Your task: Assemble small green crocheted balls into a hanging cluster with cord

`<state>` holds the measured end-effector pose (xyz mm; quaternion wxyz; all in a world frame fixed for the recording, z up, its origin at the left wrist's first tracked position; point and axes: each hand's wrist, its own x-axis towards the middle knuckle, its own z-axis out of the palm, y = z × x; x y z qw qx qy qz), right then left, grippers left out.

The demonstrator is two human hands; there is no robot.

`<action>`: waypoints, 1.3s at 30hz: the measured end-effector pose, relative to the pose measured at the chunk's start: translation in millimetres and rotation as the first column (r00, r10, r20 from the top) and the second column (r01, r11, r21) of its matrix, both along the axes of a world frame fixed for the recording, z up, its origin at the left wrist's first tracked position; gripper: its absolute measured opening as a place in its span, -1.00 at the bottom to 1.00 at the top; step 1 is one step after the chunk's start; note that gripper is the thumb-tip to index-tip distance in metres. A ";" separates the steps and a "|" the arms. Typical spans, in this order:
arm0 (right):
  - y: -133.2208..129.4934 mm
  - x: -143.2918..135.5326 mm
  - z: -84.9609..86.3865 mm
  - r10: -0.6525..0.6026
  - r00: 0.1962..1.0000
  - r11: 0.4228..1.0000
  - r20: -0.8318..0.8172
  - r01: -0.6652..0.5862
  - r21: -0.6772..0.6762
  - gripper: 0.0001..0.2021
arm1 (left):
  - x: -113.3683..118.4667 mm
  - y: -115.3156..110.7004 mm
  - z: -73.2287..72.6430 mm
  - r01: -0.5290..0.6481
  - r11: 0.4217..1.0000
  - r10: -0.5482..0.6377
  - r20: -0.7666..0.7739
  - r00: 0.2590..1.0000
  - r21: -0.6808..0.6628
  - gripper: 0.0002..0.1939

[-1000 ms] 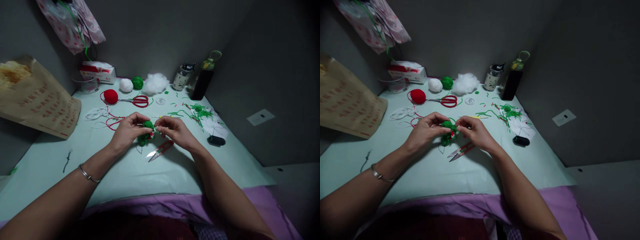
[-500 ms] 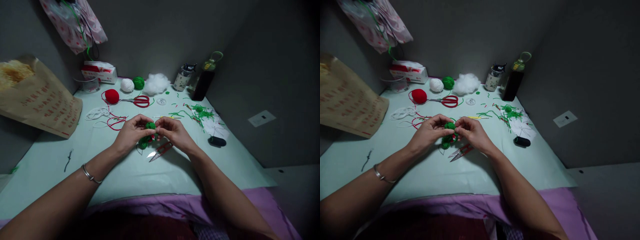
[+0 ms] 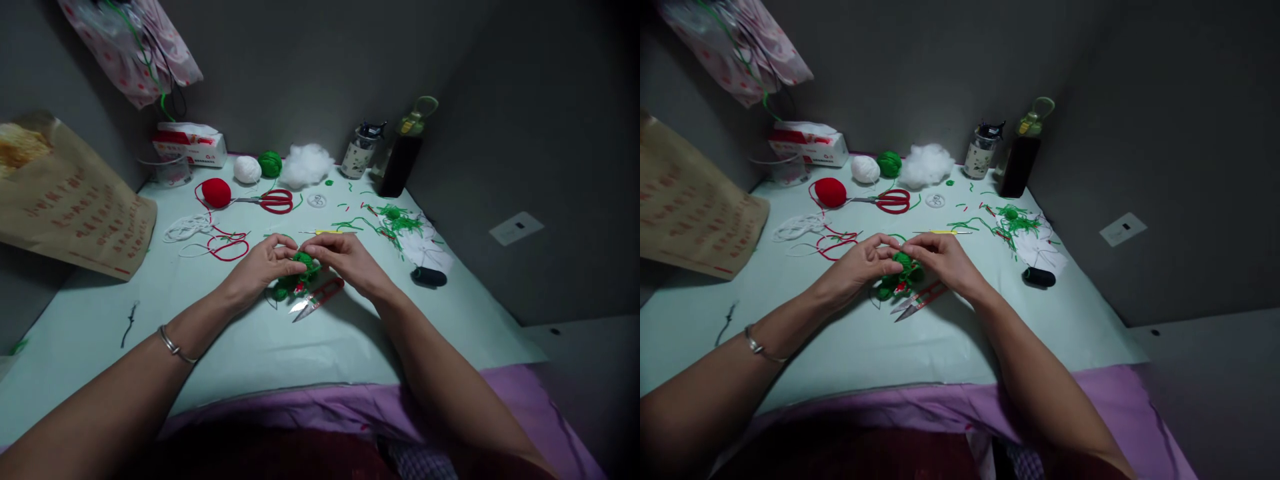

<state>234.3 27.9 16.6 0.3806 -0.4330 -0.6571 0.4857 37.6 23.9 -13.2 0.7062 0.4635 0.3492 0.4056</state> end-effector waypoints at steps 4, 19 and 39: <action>1.4 -0.7 -4.0 0.030 0.993 0.985 -0.116 -0.049 -0.164 -0.73 | 1.7 -2.4 3.2 0.110 0.994 -0.110 -0.016 0.994 -0.020 -0.63; 9.4 -1.9 -13.8 -0.107 0.950 0.964 -0.294 0.026 -0.265 -0.77 | 1.3 -3.2 0.6 0.062 0.998 -0.061 0.022 0.998 -0.014 -0.71; 15.1 9.8 0.3 -0.172 0.865 0.928 -0.471 -0.018 -0.373 -0.71 | 1.2 -5.1 0.0 0.149 0.989 -0.148 -0.085 0.985 0.005 -0.72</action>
